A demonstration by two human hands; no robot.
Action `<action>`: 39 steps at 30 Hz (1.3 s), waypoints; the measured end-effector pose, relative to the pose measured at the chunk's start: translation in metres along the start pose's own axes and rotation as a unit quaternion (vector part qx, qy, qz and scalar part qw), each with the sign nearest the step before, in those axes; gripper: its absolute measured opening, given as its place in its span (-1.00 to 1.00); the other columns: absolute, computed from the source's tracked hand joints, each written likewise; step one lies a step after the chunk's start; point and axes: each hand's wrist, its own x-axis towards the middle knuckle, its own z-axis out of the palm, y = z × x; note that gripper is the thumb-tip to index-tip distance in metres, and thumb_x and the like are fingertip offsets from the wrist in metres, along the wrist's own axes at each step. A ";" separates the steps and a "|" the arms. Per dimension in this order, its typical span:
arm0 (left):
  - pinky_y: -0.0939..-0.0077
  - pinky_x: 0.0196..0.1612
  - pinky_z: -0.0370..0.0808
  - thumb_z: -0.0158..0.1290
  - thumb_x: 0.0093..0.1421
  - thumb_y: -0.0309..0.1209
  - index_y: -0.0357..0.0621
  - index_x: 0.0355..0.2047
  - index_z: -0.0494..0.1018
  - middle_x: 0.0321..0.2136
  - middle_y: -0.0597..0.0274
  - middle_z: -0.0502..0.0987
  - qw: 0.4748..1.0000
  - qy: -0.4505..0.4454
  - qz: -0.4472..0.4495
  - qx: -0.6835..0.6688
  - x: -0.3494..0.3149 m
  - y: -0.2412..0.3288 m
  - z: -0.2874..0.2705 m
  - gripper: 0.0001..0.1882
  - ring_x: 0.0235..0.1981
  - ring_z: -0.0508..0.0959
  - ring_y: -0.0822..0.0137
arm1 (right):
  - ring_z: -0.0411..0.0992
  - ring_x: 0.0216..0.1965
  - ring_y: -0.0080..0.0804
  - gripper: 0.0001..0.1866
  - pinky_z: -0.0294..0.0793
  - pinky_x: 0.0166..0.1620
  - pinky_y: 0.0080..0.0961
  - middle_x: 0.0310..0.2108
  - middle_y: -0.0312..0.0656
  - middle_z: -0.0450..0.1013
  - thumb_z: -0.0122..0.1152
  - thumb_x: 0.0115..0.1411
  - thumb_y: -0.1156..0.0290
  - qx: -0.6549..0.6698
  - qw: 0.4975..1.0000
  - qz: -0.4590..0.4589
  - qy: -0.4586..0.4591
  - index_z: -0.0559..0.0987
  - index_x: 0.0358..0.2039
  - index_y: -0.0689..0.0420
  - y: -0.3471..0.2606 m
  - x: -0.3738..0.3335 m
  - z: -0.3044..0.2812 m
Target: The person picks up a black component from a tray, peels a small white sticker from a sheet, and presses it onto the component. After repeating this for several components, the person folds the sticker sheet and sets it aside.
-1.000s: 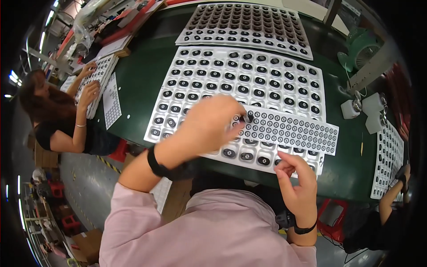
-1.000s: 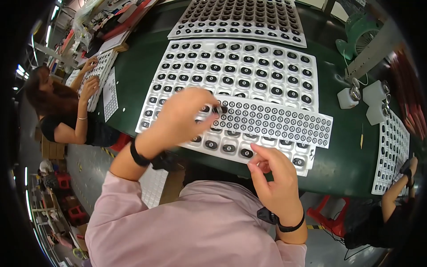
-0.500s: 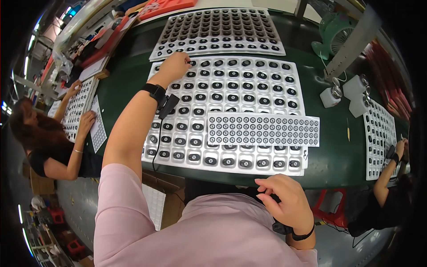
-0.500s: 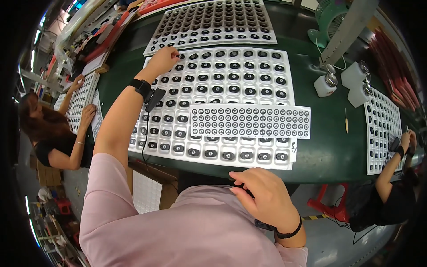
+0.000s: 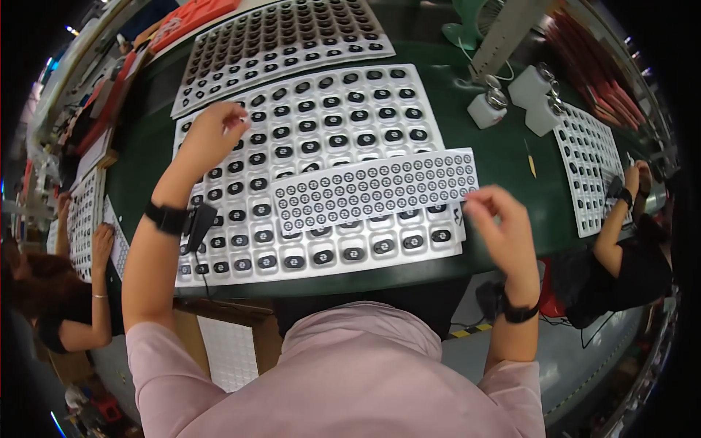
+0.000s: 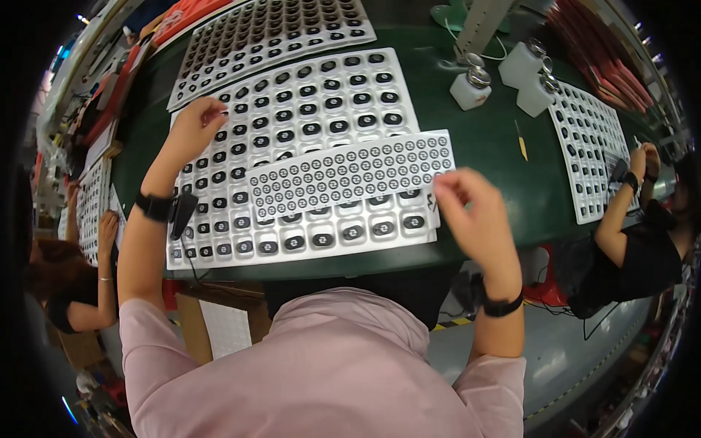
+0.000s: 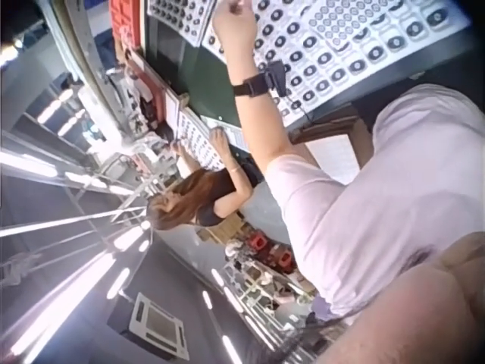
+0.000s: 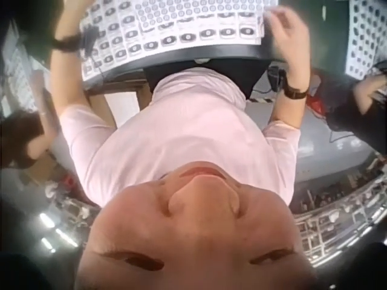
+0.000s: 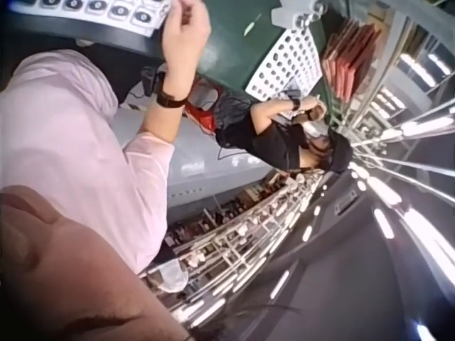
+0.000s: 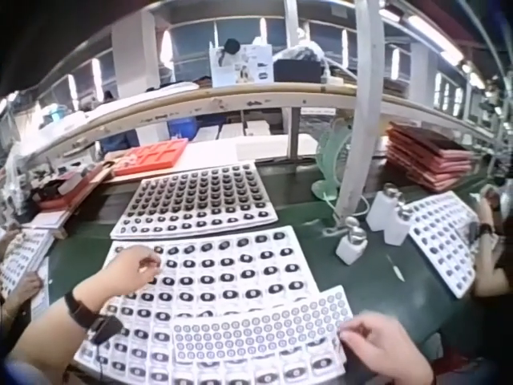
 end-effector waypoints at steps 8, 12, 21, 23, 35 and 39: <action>0.55 -0.33 0.45 0.20 0.10 -0.39 -0.30 -0.29 0.48 -0.51 0.22 0.49 0.978 -0.139 -0.059 -0.143 -0.056 0.054 0.004 -0.76 -0.46 0.47 0.43 | 0.31 -0.45 -0.71 -0.88 0.29 -0.34 -0.75 -0.46 -0.42 0.43 0.17 0.22 0.43 0.063 0.993 0.101 0.013 0.51 -0.29 0.21 0.063 0.058 -0.023; 0.63 -0.36 0.41 0.16 0.14 -0.44 -0.28 -0.23 0.45 -0.50 0.31 0.48 0.951 -0.216 -0.126 -0.180 -0.058 0.065 0.011 -0.78 -0.44 0.46 0.52 | 0.31 -0.45 -0.72 -0.88 0.26 -0.36 -0.75 -0.46 -0.42 0.42 0.18 0.22 0.40 0.121 0.982 0.141 -0.033 0.50 -0.31 0.18 0.068 0.068 -0.018; 0.70 -0.34 0.41 0.19 0.12 -0.48 -0.26 -0.03 0.35 -0.46 0.32 0.50 0.862 -0.069 -0.232 -0.446 -0.072 0.073 -0.004 -0.59 -0.43 0.46 0.56 | 0.35 -0.31 -0.65 -0.85 0.31 -0.23 -0.70 -0.31 -0.34 0.44 0.12 0.25 0.48 0.235 0.972 0.003 0.001 0.47 -0.18 0.20 0.045 0.038 -0.022; 0.70 -0.31 0.42 0.18 0.11 -0.51 -0.26 0.01 0.32 -0.42 0.31 0.51 0.846 -0.052 -0.220 -0.482 -0.078 0.082 -0.007 -0.54 -0.40 0.47 0.55 | 0.36 -0.28 -0.63 -0.83 0.32 -0.20 -0.68 -0.27 -0.31 0.44 0.10 0.25 0.51 0.249 0.968 -0.020 0.009 0.46 -0.15 0.21 0.045 0.027 -0.024; 0.66 -0.16 0.47 0.17 0.07 -0.62 -0.27 0.05 0.33 -0.21 0.24 0.54 0.786 -0.149 -0.134 -0.585 -0.061 0.157 0.000 -0.49 -0.21 0.53 0.49 | 0.36 -0.10 -0.53 -0.78 0.32 0.00 -0.57 -0.15 -0.25 0.44 0.09 0.23 0.60 0.373 0.920 -0.090 0.077 0.48 -0.10 0.26 0.087 -0.021 -0.083; 0.65 -0.21 0.47 0.14 0.05 -0.61 -0.28 -0.03 0.40 -0.25 0.24 0.54 0.844 -0.209 -0.088 -0.486 -0.041 0.190 0.018 -0.57 -0.26 0.53 0.50 | 0.36 -0.04 -0.50 -0.74 0.31 0.05 -0.56 -0.11 -0.23 0.45 0.07 0.26 0.57 0.307 0.939 -0.072 0.135 0.46 -0.04 0.27 0.109 -0.043 -0.114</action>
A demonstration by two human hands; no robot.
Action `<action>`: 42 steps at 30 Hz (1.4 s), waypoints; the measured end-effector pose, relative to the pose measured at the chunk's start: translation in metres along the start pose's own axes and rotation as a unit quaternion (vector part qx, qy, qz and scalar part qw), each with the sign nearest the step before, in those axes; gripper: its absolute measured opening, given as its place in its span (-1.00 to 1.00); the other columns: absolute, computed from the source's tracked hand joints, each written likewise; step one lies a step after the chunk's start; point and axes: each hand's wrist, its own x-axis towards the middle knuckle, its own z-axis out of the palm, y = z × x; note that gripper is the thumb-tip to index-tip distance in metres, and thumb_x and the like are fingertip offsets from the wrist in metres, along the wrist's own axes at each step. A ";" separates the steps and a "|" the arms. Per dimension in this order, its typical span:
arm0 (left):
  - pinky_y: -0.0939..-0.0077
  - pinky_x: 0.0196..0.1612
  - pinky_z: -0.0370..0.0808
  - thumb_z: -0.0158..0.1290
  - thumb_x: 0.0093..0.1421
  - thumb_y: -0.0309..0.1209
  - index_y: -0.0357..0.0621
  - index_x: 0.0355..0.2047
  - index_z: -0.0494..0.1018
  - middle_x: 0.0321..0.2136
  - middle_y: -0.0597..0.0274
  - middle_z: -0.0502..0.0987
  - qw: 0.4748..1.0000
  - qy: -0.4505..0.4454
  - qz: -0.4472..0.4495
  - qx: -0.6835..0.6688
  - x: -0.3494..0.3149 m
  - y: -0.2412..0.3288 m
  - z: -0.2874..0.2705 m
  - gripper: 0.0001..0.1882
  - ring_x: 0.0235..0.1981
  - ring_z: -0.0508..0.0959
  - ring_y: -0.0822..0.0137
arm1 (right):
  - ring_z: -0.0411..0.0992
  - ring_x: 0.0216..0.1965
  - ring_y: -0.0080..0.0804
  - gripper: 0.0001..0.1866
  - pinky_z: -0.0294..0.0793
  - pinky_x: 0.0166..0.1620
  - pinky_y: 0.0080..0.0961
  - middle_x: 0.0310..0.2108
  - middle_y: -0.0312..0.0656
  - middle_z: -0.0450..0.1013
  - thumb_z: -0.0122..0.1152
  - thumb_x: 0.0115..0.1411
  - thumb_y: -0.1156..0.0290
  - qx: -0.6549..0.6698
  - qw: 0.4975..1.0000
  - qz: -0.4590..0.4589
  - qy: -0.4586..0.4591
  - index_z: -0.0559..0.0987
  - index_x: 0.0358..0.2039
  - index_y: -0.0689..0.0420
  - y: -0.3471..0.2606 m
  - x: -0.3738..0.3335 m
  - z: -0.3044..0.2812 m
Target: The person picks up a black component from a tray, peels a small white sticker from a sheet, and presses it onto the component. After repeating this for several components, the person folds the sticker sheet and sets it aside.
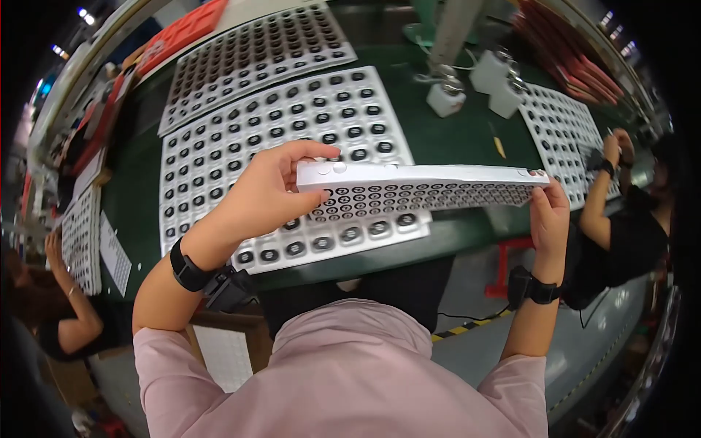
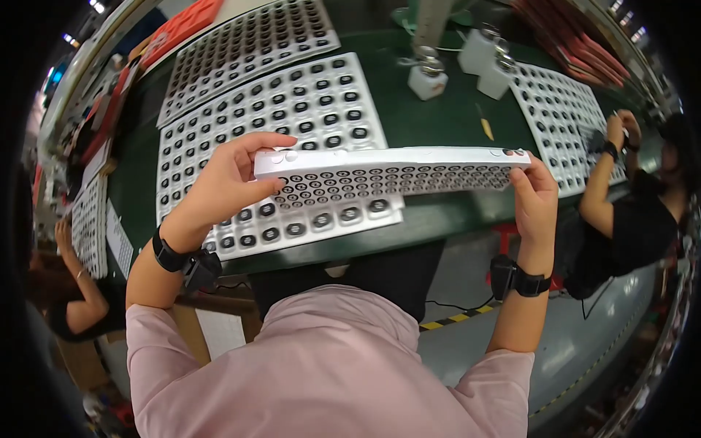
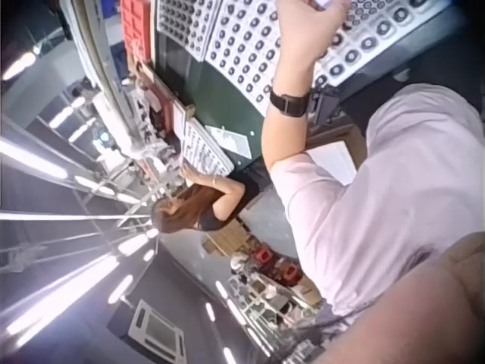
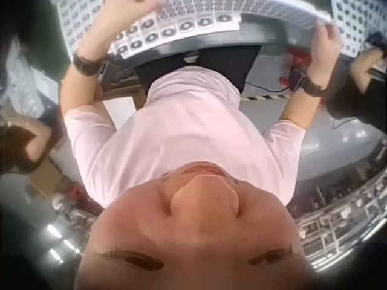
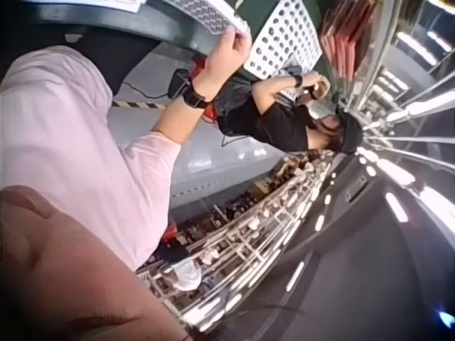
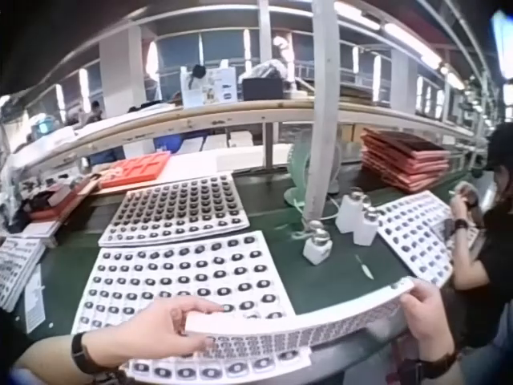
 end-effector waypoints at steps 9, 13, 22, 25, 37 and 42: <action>0.52 -0.31 0.44 0.05 -0.01 -0.64 -0.25 -0.29 0.43 -0.37 0.23 0.49 0.927 -0.049 0.130 0.350 0.081 0.017 0.071 -0.77 -0.38 0.51 0.38 | 0.36 -0.12 -0.50 -0.69 0.33 -0.04 -0.58 -0.10 -0.23 0.41 0.15 0.16 0.63 -0.188 0.980 -0.027 0.051 0.47 -0.06 0.30 -0.025 -0.012 -0.072; 0.31 -0.25 0.46 0.11 -0.03 -0.55 -0.21 -0.32 0.45 -0.37 0.12 0.49 0.858 -0.044 0.232 0.455 0.114 -0.002 0.098 -0.80 -0.28 0.51 0.13 | 0.34 -0.03 -0.33 -0.62 0.32 0.00 -0.51 -0.03 -0.13 0.36 0.15 0.10 0.62 -0.457 0.886 -0.002 0.081 0.45 -0.01 0.27 -0.027 -0.029 -0.081; 0.17 -0.14 0.47 0.23 -0.04 -0.39 -0.16 -0.34 0.51 -0.31 0.10 0.50 0.812 -0.136 0.215 0.525 0.145 -0.042 0.121 -0.76 -0.16 0.51 0.04 | 0.23 0.08 -0.02 -0.45 0.20 0.14 -0.26 0.04 -0.03 0.28 0.22 0.03 0.52 -0.616 0.782 -0.077 0.046 0.38 0.09 0.13 -0.009 -0.040 0.005; 0.24 -0.12 0.46 0.24 -0.04 -0.38 -0.20 -0.34 0.53 -0.29 0.09 0.51 0.813 -0.142 0.191 0.531 0.145 -0.041 0.125 -0.75 -0.14 0.49 0.05 | 0.24 0.06 -0.05 -0.46 0.20 0.13 -0.26 0.01 -0.06 0.31 0.27 0.00 0.50 -0.580 0.807 -0.110 -0.022 0.41 0.06 0.12 -0.005 -0.029 0.040; 0.30 -0.31 0.47 0.29 -0.07 -0.37 -0.25 -0.38 0.56 -0.46 0.03 0.57 0.860 -0.172 0.121 0.465 0.162 -0.042 0.120 -0.73 -0.39 0.57 0.07 | 0.40 -0.15 -0.17 -0.78 0.35 -0.05 -0.40 -0.29 -0.13 0.47 0.29 0.02 0.47 -0.477 0.869 0.020 -0.129 0.52 -0.30 0.21 0.017 0.011 0.056; 0.33 -0.34 0.46 0.29 -0.07 -0.40 -0.25 -0.38 0.57 -0.49 0.01 0.58 0.883 -0.197 0.102 0.414 0.176 -0.040 0.113 -0.75 -0.43 0.58 0.14 | 0.44 -0.28 -0.14 -0.81 0.39 -0.17 -0.41 -0.37 -0.06 0.48 0.25 0.07 0.45 -0.472 0.863 0.093 -0.155 0.49 -0.31 0.23 0.007 0.029 0.057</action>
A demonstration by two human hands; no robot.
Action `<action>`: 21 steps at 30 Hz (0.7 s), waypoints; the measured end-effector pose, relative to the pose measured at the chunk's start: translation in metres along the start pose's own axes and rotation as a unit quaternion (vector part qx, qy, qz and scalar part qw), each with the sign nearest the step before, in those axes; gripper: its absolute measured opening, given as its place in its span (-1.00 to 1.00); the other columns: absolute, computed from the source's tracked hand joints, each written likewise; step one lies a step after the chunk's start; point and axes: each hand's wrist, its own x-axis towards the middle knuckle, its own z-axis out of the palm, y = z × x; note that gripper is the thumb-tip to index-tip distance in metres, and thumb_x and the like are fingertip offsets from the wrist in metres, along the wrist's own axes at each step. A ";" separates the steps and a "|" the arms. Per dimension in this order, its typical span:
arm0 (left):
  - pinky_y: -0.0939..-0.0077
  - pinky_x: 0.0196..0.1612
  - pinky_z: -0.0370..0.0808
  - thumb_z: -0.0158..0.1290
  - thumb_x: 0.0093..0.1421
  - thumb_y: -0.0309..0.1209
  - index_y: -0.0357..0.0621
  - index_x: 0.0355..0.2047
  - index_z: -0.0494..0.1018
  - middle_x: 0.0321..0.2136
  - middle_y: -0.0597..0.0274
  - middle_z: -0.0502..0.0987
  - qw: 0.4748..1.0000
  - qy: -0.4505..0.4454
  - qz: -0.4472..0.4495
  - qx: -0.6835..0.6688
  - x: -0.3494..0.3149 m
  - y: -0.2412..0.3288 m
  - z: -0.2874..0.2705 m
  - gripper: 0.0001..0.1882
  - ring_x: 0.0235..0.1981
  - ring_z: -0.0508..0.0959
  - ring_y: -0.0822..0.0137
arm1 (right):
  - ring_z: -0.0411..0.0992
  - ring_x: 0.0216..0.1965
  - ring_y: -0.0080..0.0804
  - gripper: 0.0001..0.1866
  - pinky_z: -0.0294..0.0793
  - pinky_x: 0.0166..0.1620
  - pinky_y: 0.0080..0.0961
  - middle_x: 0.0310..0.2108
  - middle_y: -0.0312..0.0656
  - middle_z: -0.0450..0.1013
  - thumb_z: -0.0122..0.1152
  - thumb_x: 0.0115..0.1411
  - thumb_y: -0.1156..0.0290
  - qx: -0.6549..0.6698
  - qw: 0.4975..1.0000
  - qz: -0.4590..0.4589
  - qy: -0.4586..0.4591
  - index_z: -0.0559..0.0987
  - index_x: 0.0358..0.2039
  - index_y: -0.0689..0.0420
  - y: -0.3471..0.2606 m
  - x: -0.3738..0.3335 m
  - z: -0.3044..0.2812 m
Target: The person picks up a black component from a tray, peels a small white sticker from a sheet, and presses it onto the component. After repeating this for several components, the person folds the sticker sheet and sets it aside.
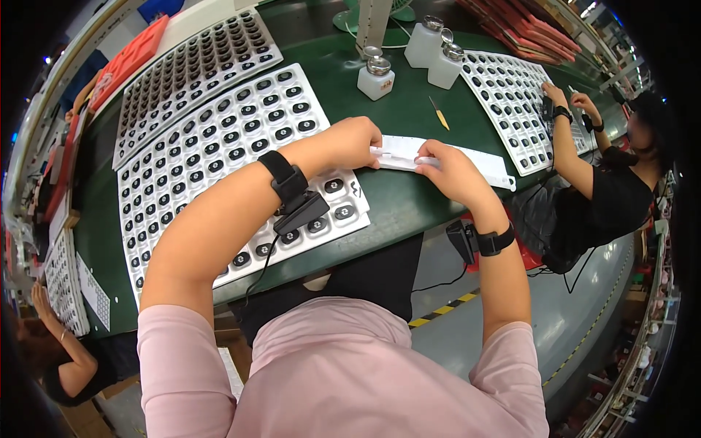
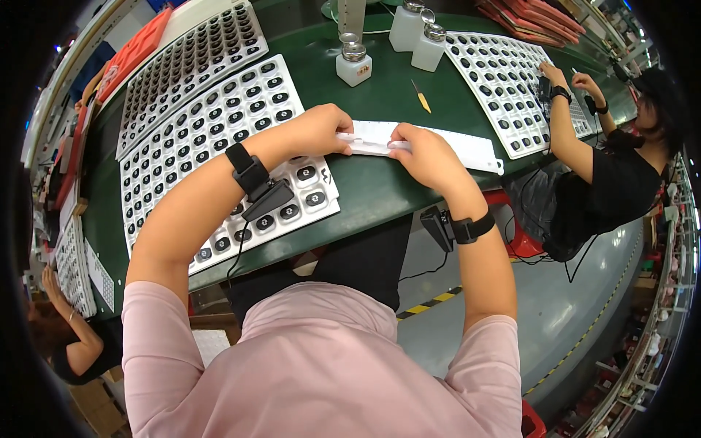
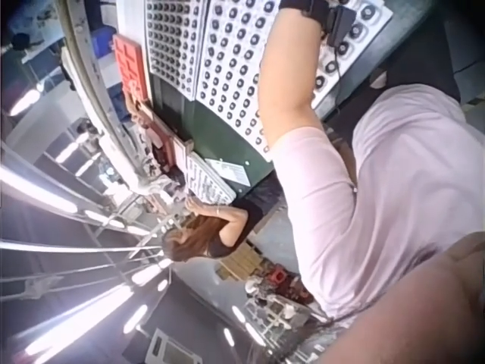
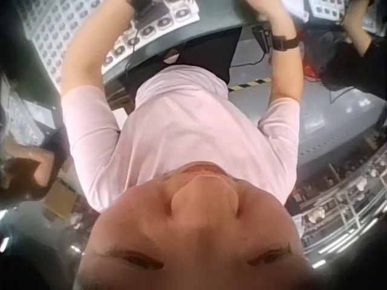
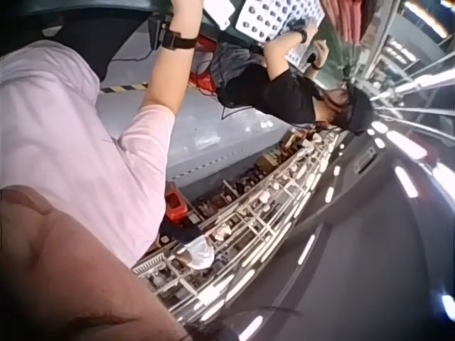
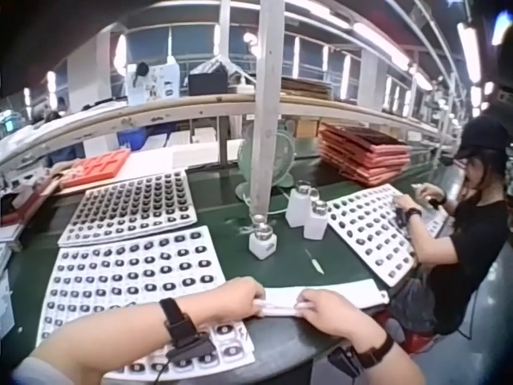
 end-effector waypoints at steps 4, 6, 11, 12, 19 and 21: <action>0.33 -0.34 0.47 0.29 -0.08 -0.41 -0.25 -0.39 0.57 -0.51 0.02 0.57 0.999 -0.003 0.001 0.034 0.002 0.003 -0.001 -0.76 -0.43 0.58 0.17 | 0.44 -0.33 -0.15 -0.80 0.39 -0.20 -0.40 -0.39 -0.03 0.48 0.24 0.09 0.42 -0.006 0.999 0.025 -0.045 0.47 -0.32 0.23 0.002 0.007 -0.003; 0.33 -0.34 0.47 0.30 -0.08 -0.41 -0.25 -0.40 0.57 -0.51 0.02 0.57 0.999 -0.004 -0.005 0.034 0.003 0.007 -0.002 -0.76 -0.43 0.59 0.16 | 0.44 -0.34 -0.17 -0.79 0.39 -0.21 -0.40 -0.40 -0.02 0.47 0.23 0.10 0.41 0.002 0.999 0.020 -0.050 0.46 -0.31 0.23 0.006 0.009 -0.003; 0.32 -0.33 0.48 0.32 -0.11 -0.40 -0.25 -0.40 0.57 -0.51 0.01 0.58 0.998 0.003 -0.019 0.056 0.006 0.007 0.000 -0.74 -0.41 0.59 0.12 | 0.43 -0.33 -0.18 -0.78 0.38 -0.21 -0.40 -0.40 -0.02 0.47 0.22 0.11 0.39 -0.010 0.997 0.044 -0.070 0.46 -0.29 0.23 0.003 0.013 -0.005; 0.32 -0.32 0.48 0.32 -0.12 -0.40 -0.24 -0.41 0.57 -0.50 0.01 0.58 0.998 0.007 -0.019 0.065 0.007 0.006 0.001 -0.73 -0.41 0.59 0.11 | 0.43 -0.33 -0.18 -0.78 0.38 -0.21 -0.40 -0.40 -0.02 0.47 0.22 0.11 0.39 -0.012 0.996 0.041 -0.074 0.46 -0.28 0.23 0.004 0.014 -0.005; 0.31 -0.27 0.49 0.34 -0.14 -0.38 -0.27 -0.37 0.56 -0.43 -0.03 0.59 0.996 -0.002 -0.036 0.082 0.009 0.007 0.003 -0.68 -0.34 0.59 0.07 | 0.47 -0.25 -0.05 -0.73 0.42 -0.17 -0.33 -0.33 0.02 0.51 0.23 0.09 0.36 -0.023 0.994 0.034 -0.098 0.51 -0.22 0.21 0.009 0.024 -0.007; 0.31 -0.26 0.50 0.34 -0.14 -0.38 -0.28 -0.36 0.56 -0.41 -0.03 0.59 0.995 -0.001 -0.035 0.090 0.010 0.009 0.003 -0.67 -0.33 0.59 0.07 | 0.45 -0.29 -0.13 -0.75 0.40 -0.18 -0.37 -0.36 -0.01 0.50 0.23 0.10 0.38 -0.020 0.994 0.034 -0.104 0.49 -0.25 0.23 0.009 0.026 -0.007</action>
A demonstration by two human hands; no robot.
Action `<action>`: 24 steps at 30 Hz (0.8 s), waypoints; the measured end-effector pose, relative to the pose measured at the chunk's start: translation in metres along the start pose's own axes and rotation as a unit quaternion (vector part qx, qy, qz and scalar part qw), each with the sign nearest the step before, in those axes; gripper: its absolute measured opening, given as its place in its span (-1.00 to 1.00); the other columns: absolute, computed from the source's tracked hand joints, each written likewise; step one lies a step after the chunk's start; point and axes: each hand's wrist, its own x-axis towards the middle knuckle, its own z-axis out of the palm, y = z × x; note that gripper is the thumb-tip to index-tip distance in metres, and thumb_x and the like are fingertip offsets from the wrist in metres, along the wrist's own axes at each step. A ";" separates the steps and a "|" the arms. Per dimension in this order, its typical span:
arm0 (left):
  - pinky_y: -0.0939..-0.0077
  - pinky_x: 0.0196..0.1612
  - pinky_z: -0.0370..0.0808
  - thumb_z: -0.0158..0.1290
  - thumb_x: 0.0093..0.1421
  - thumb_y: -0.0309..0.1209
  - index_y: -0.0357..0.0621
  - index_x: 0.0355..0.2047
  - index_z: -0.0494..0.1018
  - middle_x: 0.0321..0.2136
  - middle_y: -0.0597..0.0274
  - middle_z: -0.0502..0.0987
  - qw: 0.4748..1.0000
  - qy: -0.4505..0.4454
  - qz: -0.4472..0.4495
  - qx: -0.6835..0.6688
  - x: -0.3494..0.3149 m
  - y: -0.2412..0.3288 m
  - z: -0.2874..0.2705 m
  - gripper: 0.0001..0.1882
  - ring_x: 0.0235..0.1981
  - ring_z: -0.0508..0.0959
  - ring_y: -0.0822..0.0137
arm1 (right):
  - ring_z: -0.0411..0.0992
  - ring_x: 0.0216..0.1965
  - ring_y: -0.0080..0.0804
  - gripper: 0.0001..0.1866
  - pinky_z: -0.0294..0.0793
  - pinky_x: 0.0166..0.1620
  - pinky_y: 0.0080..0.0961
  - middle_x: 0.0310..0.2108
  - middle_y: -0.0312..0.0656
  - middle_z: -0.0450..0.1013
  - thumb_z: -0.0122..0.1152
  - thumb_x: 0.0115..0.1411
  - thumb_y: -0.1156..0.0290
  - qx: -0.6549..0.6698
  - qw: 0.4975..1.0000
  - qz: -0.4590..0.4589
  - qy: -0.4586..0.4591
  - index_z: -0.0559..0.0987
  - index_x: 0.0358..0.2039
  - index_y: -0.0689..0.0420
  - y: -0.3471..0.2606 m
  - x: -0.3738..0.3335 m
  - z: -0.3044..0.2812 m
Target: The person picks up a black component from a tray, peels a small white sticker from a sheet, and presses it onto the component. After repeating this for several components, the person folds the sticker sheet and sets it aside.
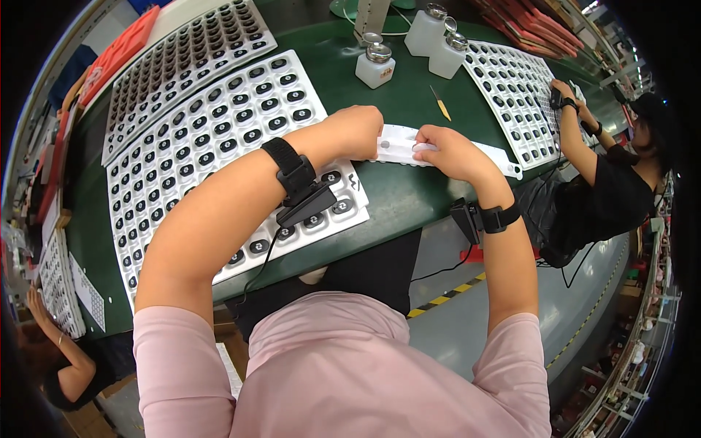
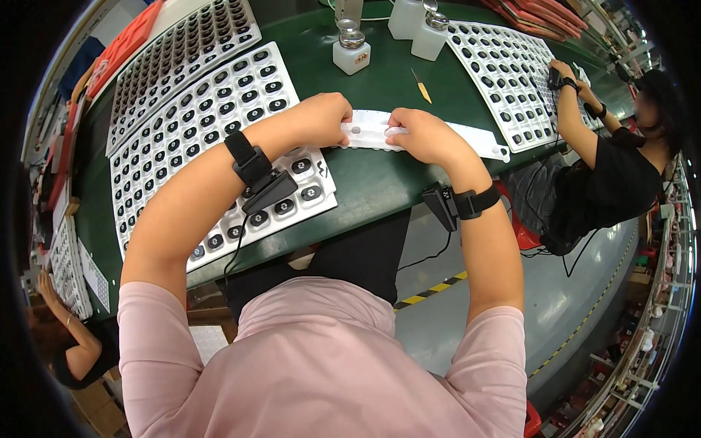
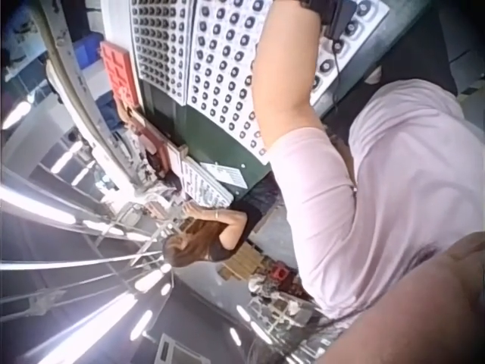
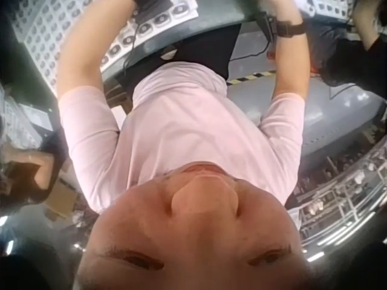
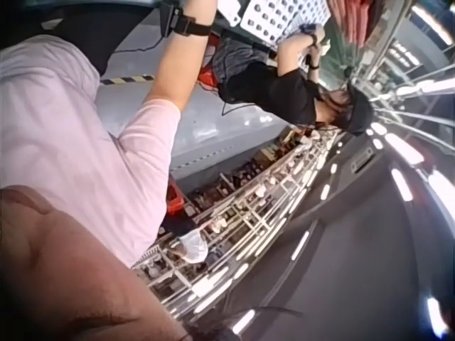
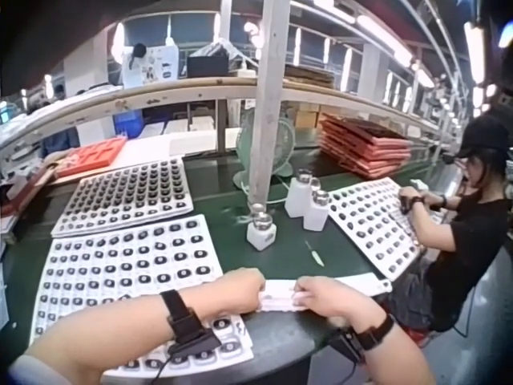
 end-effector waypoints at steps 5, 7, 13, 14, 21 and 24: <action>0.30 -0.23 0.50 0.33 -0.14 -0.39 -0.28 -0.32 0.56 -0.38 -0.03 0.59 1.000 -0.023 -0.016 -0.003 -0.001 0.001 -0.001 -0.65 -0.30 0.59 0.05 | 0.49 -0.23 -0.09 -0.74 0.42 -0.16 -0.34 -0.33 0.00 0.51 0.26 0.06 0.34 -0.005 1.000 0.019 -0.006 0.53 -0.27 0.21 -0.001 0.004 -0.001; 0.30 -0.22 0.50 0.33 -0.13 -0.39 -0.28 -0.31 0.56 -0.37 -0.04 0.59 1.000 -0.018 -0.018 -0.004 -0.002 0.001 -0.001 -0.64 -0.30 0.59 0.04 | 0.49 -0.24 -0.10 -0.74 0.43 -0.16 -0.34 -0.33 0.00 0.51 0.26 0.06 0.34 -0.011 1.000 0.024 -0.002 0.53 -0.27 0.21 -0.004 0.003 -0.001; 0.30 -0.20 0.50 0.32 -0.12 -0.39 -0.28 -0.28 0.56 -0.33 -0.05 0.59 0.999 -0.022 -0.025 0.008 0.002 0.001 0.003 -0.63 -0.26 0.59 0.04 | 0.50 -0.26 -0.10 -0.72 0.44 -0.16 -0.35 -0.33 -0.01 0.53 0.27 0.05 0.34 -0.031 0.998 0.045 0.032 0.54 -0.26 0.22 -0.009 0.001 0.001; 0.30 -0.19 0.50 0.32 -0.12 -0.40 -0.28 -0.27 0.56 -0.32 -0.06 0.59 0.999 -0.021 -0.028 0.016 0.002 0.001 0.004 -0.62 -0.25 0.59 0.04 | 0.50 -0.26 -0.10 -0.72 0.44 -0.16 -0.35 -0.33 -0.01 0.53 0.27 0.05 0.34 -0.031 0.998 0.045 0.031 0.54 -0.26 0.22 -0.009 0.000 0.001; 0.30 -0.17 0.51 0.32 -0.11 -0.39 -0.28 -0.25 0.55 -0.30 -0.05 0.59 0.998 -0.025 -0.041 0.032 0.005 0.002 0.006 -0.61 -0.23 0.59 0.03 | 0.49 -0.32 -0.21 -0.71 0.43 -0.19 -0.43 -0.38 -0.06 0.52 0.31 0.03 0.34 0.072 0.997 -0.007 0.009 0.54 -0.28 0.24 0.012 -0.005 -0.003; 0.30 -0.17 0.51 0.33 -0.11 -0.38 -0.27 -0.24 0.56 -0.30 -0.04 0.59 0.998 -0.025 -0.042 0.032 0.005 0.001 0.006 -0.61 -0.23 0.59 0.03 | 0.47 -0.35 -0.24 -0.72 0.42 -0.22 -0.43 -0.40 -0.07 0.51 0.31 0.02 0.35 0.046 0.999 -0.008 -0.005 0.53 -0.29 0.25 0.014 -0.010 -0.008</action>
